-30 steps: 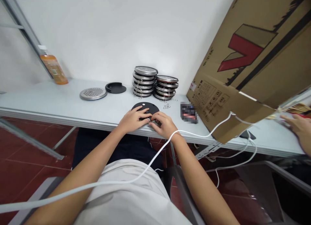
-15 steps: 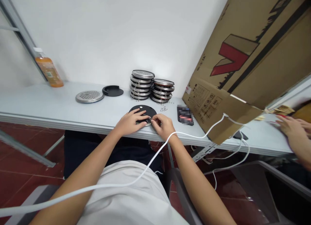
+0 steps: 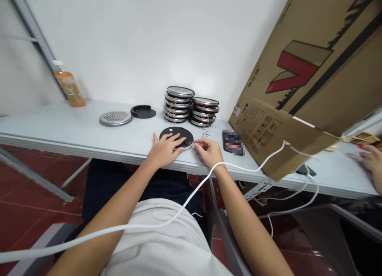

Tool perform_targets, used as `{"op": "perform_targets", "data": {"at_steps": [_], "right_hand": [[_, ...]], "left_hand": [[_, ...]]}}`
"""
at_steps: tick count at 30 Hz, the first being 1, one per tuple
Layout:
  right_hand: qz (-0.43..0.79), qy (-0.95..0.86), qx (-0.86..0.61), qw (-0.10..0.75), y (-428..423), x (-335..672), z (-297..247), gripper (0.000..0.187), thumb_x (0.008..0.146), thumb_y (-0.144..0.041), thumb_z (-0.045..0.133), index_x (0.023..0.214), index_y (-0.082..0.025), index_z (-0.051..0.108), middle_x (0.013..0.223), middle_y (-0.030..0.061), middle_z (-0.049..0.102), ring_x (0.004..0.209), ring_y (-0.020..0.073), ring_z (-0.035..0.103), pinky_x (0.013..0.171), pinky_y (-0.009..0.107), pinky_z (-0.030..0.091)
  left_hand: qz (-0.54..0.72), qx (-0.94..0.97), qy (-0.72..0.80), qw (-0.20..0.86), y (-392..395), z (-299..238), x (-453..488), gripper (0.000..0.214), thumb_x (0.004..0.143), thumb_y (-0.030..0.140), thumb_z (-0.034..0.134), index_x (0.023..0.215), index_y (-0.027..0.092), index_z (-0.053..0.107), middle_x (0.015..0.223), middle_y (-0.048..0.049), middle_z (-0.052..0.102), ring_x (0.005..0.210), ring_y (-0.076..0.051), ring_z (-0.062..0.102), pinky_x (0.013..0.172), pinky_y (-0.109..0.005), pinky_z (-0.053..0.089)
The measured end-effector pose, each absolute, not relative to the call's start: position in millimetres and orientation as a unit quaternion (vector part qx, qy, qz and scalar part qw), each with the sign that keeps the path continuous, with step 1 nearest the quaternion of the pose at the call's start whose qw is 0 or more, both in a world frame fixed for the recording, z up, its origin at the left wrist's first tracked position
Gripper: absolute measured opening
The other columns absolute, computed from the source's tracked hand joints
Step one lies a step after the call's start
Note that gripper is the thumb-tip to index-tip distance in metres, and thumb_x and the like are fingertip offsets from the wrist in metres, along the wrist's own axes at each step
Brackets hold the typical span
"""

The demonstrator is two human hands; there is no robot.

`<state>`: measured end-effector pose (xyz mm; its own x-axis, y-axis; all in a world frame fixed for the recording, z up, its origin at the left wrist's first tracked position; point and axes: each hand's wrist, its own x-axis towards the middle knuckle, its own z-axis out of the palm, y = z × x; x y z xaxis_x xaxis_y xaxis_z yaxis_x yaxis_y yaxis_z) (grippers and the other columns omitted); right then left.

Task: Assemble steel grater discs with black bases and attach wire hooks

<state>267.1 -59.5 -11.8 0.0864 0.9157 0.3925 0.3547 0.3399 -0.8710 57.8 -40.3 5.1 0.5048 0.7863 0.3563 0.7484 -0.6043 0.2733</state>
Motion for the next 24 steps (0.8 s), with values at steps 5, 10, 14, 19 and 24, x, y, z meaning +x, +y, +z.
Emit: {"op": "perform_targets", "data": {"at_steps": [5, 10, 14, 19, 24], "right_hand": [[0.264, -0.605, -0.534, 0.528, -52, 270, -12, 0.029, 0.077, -0.037, 0.063, 0.089, -0.013, 0.072, 0.066, 0.0055, 0.069, 0.056, 0.0153, 0.059, 0.056, 0.028, 0.049], [0.270, -0.624, -0.539, 0.497, -51, 271, -9, 0.029, 0.076, -0.032, 0.063, 0.092, -0.010, 0.073, 0.066, 0.0057, 0.070, 0.058, 0.0146, 0.059, 0.061, 0.027, 0.048], [0.300, -0.633, -0.523, 0.486, -52, 274, -8, 0.033, 0.076, -0.032, 0.064, 0.097, -0.008, 0.073, 0.069, 0.0072, 0.071, 0.057, 0.0141, 0.059, 0.060, 0.026, 0.047], [0.322, -0.634, -0.517, 0.477, -54, 275, -6, 0.041, 0.076, -0.032, 0.065, 0.108, -0.005, 0.071, 0.069, 0.0070, 0.071, 0.056, 0.0129, 0.056, 0.057, 0.025, 0.046], [0.336, -0.637, -0.515, 0.464, -56, 274, -3, 0.051, 0.078, -0.032, 0.064, 0.121, -0.004, 0.066, 0.071, 0.0054, 0.071, 0.057, 0.0119, 0.055, 0.058, 0.024, 0.046]], "left_hand": [[0.274, 0.842, 0.463, -0.016, -48, 6, 69, 0.051, 0.086, 0.063, 0.053, 0.128, 0.036, 0.064, 0.134, -0.0034, 0.061, 0.120, -0.033, 0.049, 0.106, -0.056, 0.029], [0.298, 0.827, 0.473, -0.061, -50, 11, 81, 0.050, 0.077, 0.065, 0.063, 0.113, 0.032, 0.073, 0.108, -0.0088, 0.066, 0.105, -0.031, 0.054, 0.098, -0.052, 0.032], [0.301, 0.829, 0.468, -0.056, -48, 9, 83, 0.051, 0.077, 0.064, 0.065, 0.114, 0.030, 0.072, 0.111, -0.0092, 0.062, 0.110, -0.029, 0.053, 0.103, -0.051, 0.032], [0.254, 0.852, 0.456, -0.036, -49, 11, 77, 0.047, 0.085, 0.058, 0.055, 0.126, 0.034, 0.060, 0.138, -0.0053, 0.054, 0.134, -0.033, 0.039, 0.111, -0.064, 0.019], [0.198, 0.876, 0.438, -0.030, -46, 12, 67, 0.057, 0.086, 0.060, 0.053, 0.139, 0.038, 0.050, 0.151, -0.0034, 0.045, 0.139, -0.033, 0.037, 0.111, -0.058, 0.026]]}}
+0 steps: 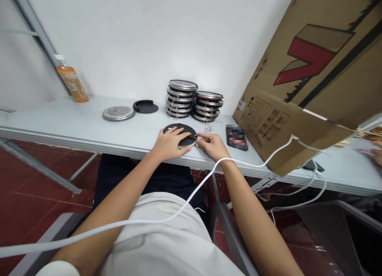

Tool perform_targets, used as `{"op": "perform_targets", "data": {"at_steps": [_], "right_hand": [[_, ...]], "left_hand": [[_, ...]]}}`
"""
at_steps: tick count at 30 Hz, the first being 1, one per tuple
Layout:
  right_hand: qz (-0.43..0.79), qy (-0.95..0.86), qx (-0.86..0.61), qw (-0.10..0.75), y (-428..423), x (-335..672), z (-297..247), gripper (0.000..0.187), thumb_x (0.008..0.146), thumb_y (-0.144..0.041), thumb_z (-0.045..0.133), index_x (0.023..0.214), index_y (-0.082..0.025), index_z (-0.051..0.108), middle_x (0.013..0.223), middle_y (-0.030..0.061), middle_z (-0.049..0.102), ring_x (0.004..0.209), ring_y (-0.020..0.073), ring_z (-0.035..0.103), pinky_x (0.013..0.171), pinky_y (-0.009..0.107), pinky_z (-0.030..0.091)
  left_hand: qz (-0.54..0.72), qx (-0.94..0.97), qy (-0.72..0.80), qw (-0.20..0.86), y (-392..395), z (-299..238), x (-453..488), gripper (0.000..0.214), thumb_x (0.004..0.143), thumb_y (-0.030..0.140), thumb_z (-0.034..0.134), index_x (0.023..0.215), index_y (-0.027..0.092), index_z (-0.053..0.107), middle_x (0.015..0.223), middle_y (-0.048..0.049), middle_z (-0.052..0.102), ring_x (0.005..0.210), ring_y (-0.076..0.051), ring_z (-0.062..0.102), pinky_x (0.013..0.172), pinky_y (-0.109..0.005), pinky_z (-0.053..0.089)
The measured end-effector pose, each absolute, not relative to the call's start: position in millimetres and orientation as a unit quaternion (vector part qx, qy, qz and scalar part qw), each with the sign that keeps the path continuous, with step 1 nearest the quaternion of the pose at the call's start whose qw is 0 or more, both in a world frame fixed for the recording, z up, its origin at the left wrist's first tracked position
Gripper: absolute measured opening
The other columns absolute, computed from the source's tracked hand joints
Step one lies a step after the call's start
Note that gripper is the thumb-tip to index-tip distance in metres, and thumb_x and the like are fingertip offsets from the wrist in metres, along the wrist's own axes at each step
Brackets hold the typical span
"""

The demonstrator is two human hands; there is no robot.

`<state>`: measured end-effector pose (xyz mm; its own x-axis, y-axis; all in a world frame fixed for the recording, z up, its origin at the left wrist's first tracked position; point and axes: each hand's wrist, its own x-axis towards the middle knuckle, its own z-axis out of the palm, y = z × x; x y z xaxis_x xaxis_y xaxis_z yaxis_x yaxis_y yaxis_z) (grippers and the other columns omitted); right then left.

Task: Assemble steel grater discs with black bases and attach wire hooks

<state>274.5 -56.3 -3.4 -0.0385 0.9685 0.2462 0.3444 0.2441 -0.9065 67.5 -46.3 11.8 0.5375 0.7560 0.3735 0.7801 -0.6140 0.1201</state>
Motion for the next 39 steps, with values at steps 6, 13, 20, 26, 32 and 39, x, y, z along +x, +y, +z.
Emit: {"op": "perform_targets", "data": {"at_steps": [6, 13, 20, 26, 32, 39], "right_hand": [[0.339, -0.636, -0.527, 0.451, -56, 275, -2, 0.048, 0.079, -0.032, 0.063, 0.118, -0.005, 0.068, 0.074, 0.0060, 0.073, 0.058, 0.0119, 0.055, 0.060, 0.025, 0.046], [0.323, -0.630, -0.532, 0.465, -48, 275, -9, 0.039, 0.077, -0.028, 0.065, 0.109, -0.005, 0.068, 0.074, 0.0079, 0.074, 0.067, 0.0170, 0.065, 0.069, 0.028, 0.051], [0.320, -0.649, -0.515, 0.460, -48, 276, -7, 0.032, 0.078, -0.028, 0.063, 0.100, -0.008, 0.074, 0.076, 0.0071, 0.075, 0.072, 0.0186, 0.067, 0.074, 0.029, 0.052], [0.334, -0.655, -0.504, 0.453, -47, 281, -6, 0.037, 0.075, -0.034, 0.068, 0.099, -0.007, 0.076, 0.072, 0.0057, 0.074, 0.063, 0.0152, 0.061, 0.065, 0.027, 0.050], [0.380, -0.631, -0.504, 0.451, -46, 283, -3, 0.049, 0.070, -0.036, 0.074, 0.108, -0.005, 0.073, 0.067, 0.0040, 0.072, 0.049, 0.0084, 0.046, 0.048, 0.023, 0.040], [0.401, -0.629, -0.495, 0.445, -46, 284, 0, 0.047, 0.067, -0.037, 0.076, 0.103, -0.006, 0.074, 0.067, 0.0044, 0.071, 0.049, 0.0077, 0.045, 0.046, 0.022, 0.038]], "left_hand": [[-0.202, -0.870, -0.446, 0.059, -48, 7, 68, 0.059, 0.089, 0.064, 0.047, 0.142, 0.040, 0.048, 0.151, -0.0036, 0.046, 0.140, -0.032, 0.038, 0.109, -0.056, 0.028], [-0.198, -0.869, -0.445, 0.082, -52, 5, 71, 0.058, 0.092, 0.062, 0.043, 0.144, 0.037, 0.045, 0.151, -0.0054, 0.045, 0.140, -0.035, 0.037, 0.106, -0.061, 0.029], [-0.197, -0.870, -0.444, 0.080, -51, 4, 72, 0.058, 0.092, 0.063, 0.042, 0.144, 0.037, 0.045, 0.151, -0.0051, 0.045, 0.139, -0.037, 0.037, 0.103, -0.063, 0.029], [-0.192, -0.873, -0.442, 0.077, -51, 4, 72, 0.057, 0.093, 0.062, 0.041, 0.144, 0.037, 0.045, 0.151, -0.0061, 0.045, 0.139, -0.037, 0.036, 0.104, -0.064, 0.028], [-0.190, -0.875, -0.440, 0.070, -52, 5, 72, 0.057, 0.093, 0.060, 0.042, 0.144, 0.036, 0.045, 0.152, -0.0071, 0.044, 0.140, -0.037, 0.035, 0.105, -0.065, 0.026], [-0.192, -0.875, -0.439, 0.067, -52, 4, 73, 0.058, 0.093, 0.060, 0.042, 0.144, 0.035, 0.045, 0.152, -0.0077, 0.044, 0.140, -0.037, 0.035, 0.105, -0.065, 0.025]]}}
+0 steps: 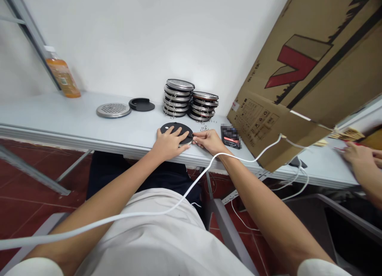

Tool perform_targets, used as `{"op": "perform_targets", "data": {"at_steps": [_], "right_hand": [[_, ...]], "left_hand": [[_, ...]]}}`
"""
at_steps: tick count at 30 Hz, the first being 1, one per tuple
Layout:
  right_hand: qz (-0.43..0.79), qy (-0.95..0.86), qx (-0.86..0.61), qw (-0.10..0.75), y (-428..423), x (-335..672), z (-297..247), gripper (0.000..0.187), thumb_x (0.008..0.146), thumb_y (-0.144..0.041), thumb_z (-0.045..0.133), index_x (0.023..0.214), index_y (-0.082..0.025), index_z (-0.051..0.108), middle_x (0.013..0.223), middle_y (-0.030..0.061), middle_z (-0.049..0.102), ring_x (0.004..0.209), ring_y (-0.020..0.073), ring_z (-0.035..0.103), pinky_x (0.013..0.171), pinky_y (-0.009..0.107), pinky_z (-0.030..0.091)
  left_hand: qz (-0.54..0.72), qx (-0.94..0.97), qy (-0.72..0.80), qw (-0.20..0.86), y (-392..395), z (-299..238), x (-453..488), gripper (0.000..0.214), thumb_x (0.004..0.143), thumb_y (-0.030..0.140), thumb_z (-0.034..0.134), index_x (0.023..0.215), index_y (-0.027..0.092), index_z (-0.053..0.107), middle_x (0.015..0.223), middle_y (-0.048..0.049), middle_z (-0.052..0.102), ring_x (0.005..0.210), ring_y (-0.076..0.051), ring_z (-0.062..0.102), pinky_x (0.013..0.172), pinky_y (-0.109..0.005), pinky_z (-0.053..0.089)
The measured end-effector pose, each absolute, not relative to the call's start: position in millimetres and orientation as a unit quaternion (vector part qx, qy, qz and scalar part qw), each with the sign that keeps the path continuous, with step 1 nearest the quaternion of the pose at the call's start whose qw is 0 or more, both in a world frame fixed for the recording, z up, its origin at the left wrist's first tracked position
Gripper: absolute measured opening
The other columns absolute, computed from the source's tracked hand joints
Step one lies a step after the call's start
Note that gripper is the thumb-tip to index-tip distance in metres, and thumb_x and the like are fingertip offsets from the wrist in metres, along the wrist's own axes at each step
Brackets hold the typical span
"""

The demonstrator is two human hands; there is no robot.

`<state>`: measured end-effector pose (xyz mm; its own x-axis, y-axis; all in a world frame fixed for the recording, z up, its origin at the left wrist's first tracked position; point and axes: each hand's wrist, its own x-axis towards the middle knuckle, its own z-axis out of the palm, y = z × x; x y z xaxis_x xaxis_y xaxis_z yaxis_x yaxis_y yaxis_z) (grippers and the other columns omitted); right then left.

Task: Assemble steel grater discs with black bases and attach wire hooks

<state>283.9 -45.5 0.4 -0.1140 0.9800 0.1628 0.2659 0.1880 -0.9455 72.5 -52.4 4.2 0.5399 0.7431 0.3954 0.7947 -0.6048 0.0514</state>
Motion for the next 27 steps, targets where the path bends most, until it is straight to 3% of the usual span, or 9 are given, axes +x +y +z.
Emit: {"op": "perform_targets", "data": {"at_steps": [9, 18, 27], "right_hand": [[0.381, -0.592, -0.535, 0.467, -47, 270, -2, 0.044, 0.069, -0.028, 0.073, 0.104, -0.003, 0.073, 0.064, 0.0054, 0.071, 0.045, 0.0070, 0.043, 0.044, 0.021, 0.035], [0.332, -0.600, -0.563, 0.462, -49, 267, -7, 0.051, 0.072, -0.031, 0.073, 0.112, -0.001, 0.071, 0.074, 0.0110, 0.076, 0.059, 0.0159, 0.064, 0.055, 0.026, 0.051], [0.333, -0.603, -0.557, 0.464, -52, 268, -8, 0.054, 0.071, -0.036, 0.073, 0.113, -0.003, 0.070, 0.075, 0.0108, 0.076, 0.059, 0.0162, 0.064, 0.054, 0.025, 0.050]], "left_hand": [[-0.192, -0.870, -0.449, 0.071, -52, 4, 75, 0.056, 0.093, 0.057, 0.043, 0.144, 0.033, 0.046, 0.151, -0.0096, 0.044, 0.139, -0.038, 0.035, 0.104, -0.067, 0.025], [-0.200, -0.861, -0.462, 0.070, -55, 2, 76, 0.055, 0.093, 0.056, 0.043, 0.143, 0.033, 0.047, 0.151, -0.0094, 0.045, 0.139, -0.037, 0.036, 0.103, -0.066, 0.027], [-0.213, -0.858, -0.464, 0.068, -55, 1, 77, 0.055, 0.093, 0.057, 0.043, 0.142, 0.034, 0.048, 0.149, -0.0083, 0.047, 0.138, -0.037, 0.037, 0.104, -0.064, 0.027]]}}
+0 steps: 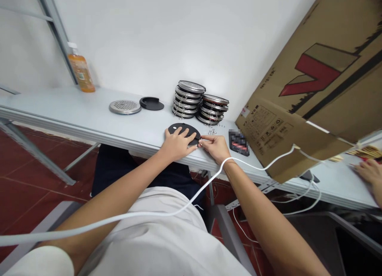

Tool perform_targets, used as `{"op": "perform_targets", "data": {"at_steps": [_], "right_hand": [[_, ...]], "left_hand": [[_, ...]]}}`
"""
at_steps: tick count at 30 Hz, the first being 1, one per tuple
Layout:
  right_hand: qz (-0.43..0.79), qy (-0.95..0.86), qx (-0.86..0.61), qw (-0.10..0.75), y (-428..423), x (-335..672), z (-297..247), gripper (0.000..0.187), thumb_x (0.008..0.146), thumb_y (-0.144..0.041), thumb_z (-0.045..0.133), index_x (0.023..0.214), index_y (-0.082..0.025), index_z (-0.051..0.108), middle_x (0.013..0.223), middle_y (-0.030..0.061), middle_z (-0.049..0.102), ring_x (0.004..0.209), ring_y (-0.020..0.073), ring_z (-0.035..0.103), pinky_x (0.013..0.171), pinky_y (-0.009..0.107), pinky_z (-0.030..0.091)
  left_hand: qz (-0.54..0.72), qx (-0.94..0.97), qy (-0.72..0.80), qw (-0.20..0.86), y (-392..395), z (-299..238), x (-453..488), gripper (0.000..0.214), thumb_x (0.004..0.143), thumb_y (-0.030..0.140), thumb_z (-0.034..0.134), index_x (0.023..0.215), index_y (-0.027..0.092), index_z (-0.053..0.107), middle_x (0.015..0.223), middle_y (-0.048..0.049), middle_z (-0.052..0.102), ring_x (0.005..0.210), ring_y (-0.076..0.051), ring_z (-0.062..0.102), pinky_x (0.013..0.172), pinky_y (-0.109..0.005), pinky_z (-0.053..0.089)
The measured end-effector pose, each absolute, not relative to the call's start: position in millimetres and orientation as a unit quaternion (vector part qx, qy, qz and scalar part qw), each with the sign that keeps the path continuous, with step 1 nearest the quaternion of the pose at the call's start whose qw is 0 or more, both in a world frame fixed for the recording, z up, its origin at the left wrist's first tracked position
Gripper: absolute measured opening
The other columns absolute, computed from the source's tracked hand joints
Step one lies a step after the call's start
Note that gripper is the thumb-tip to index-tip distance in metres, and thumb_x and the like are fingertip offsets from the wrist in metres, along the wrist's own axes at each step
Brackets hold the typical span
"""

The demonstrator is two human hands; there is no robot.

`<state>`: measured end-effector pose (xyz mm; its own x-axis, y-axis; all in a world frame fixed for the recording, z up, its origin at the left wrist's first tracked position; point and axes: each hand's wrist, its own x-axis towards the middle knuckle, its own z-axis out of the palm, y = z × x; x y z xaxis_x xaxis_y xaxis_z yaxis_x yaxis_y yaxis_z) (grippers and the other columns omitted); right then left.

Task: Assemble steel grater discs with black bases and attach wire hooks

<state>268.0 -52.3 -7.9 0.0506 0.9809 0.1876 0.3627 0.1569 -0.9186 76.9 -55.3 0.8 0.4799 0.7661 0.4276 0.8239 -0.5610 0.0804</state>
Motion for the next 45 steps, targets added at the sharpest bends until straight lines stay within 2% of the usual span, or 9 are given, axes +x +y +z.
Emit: {"op": "perform_targets", "data": {"at_steps": [7, 15, 22, 34, 40, 45], "right_hand": [[0.351, -0.605, -0.549, 0.458, -56, 274, -5, 0.056, 0.072, -0.039, 0.072, 0.114, -0.003, 0.069, 0.072, 0.0091, 0.075, 0.044, 0.0077, 0.043, 0.043, 0.022, 0.036], [0.345, -0.613, -0.553, 0.447, -62, 271, 1, 0.056, 0.074, -0.035, 0.071, 0.118, -0.002, 0.067, 0.076, 0.0100, 0.076, 0.051, 0.0105, 0.052, 0.051, 0.024, 0.046], [0.372, -0.642, -0.519, 0.425, -60, 282, -2, 0.064, 0.069, -0.034, 0.078, 0.124, -0.006, 0.065, 0.082, 0.0081, 0.077, 0.061, 0.0127, 0.060, 0.062, 0.026, 0.050], [0.330, -0.656, -0.538, 0.415, -63, 274, 2, 0.062, 0.070, -0.039, 0.074, 0.119, -0.002, 0.065, 0.078, 0.0060, 0.076, 0.064, 0.0157, 0.063, 0.070, 0.030, 0.055], [0.310, -0.649, -0.545, 0.432, -65, 270, 1, 0.058, 0.068, -0.042, 0.075, 0.112, -0.004, 0.069, 0.081, 0.0078, 0.077, 0.069, 0.0199, 0.067, 0.077, 0.034, 0.056], [0.316, -0.645, -0.544, 0.434, -64, 270, 0, 0.058, 0.066, -0.044, 0.077, 0.109, -0.006, 0.069, 0.079, 0.0077, 0.076, 0.067, 0.0200, 0.067, 0.074, 0.034, 0.056]], "left_hand": [[-0.218, -0.859, -0.457, 0.073, -57, 2, 77, 0.056, 0.093, 0.057, 0.044, 0.143, 0.033, 0.048, 0.150, -0.0075, 0.047, 0.139, -0.035, 0.038, 0.105, -0.063, 0.028], [-0.218, -0.858, -0.459, 0.075, -58, 2, 76, 0.056, 0.093, 0.057, 0.044, 0.143, 0.035, 0.047, 0.150, -0.0060, 0.046, 0.139, -0.035, 0.037, 0.107, -0.062, 0.027], [-0.218, -0.859, -0.457, 0.075, -57, 0, 76, 0.056, 0.093, 0.058, 0.043, 0.144, 0.035, 0.046, 0.151, -0.0067, 0.046, 0.140, -0.035, 0.036, 0.107, -0.062, 0.026], [-0.211, -0.866, -0.445, 0.089, -54, -2, 76, 0.055, 0.094, 0.057, 0.042, 0.143, 0.031, 0.049, 0.151, -0.0091, 0.046, 0.139, -0.036, 0.037, 0.105, -0.064, 0.027], [-0.209, -0.865, -0.445, 0.100, -54, -2, 77, 0.054, 0.095, 0.056, 0.041, 0.143, 0.031, 0.048, 0.150, -0.0090, 0.046, 0.138, -0.035, 0.037, 0.105, -0.065, 0.028], [-0.209, -0.865, -0.446, 0.099, -54, -2, 77, 0.055, 0.094, 0.057, 0.042, 0.142, 0.031, 0.048, 0.150, -0.0090, 0.046, 0.138, -0.035, 0.037, 0.104, -0.065, 0.028]]}}
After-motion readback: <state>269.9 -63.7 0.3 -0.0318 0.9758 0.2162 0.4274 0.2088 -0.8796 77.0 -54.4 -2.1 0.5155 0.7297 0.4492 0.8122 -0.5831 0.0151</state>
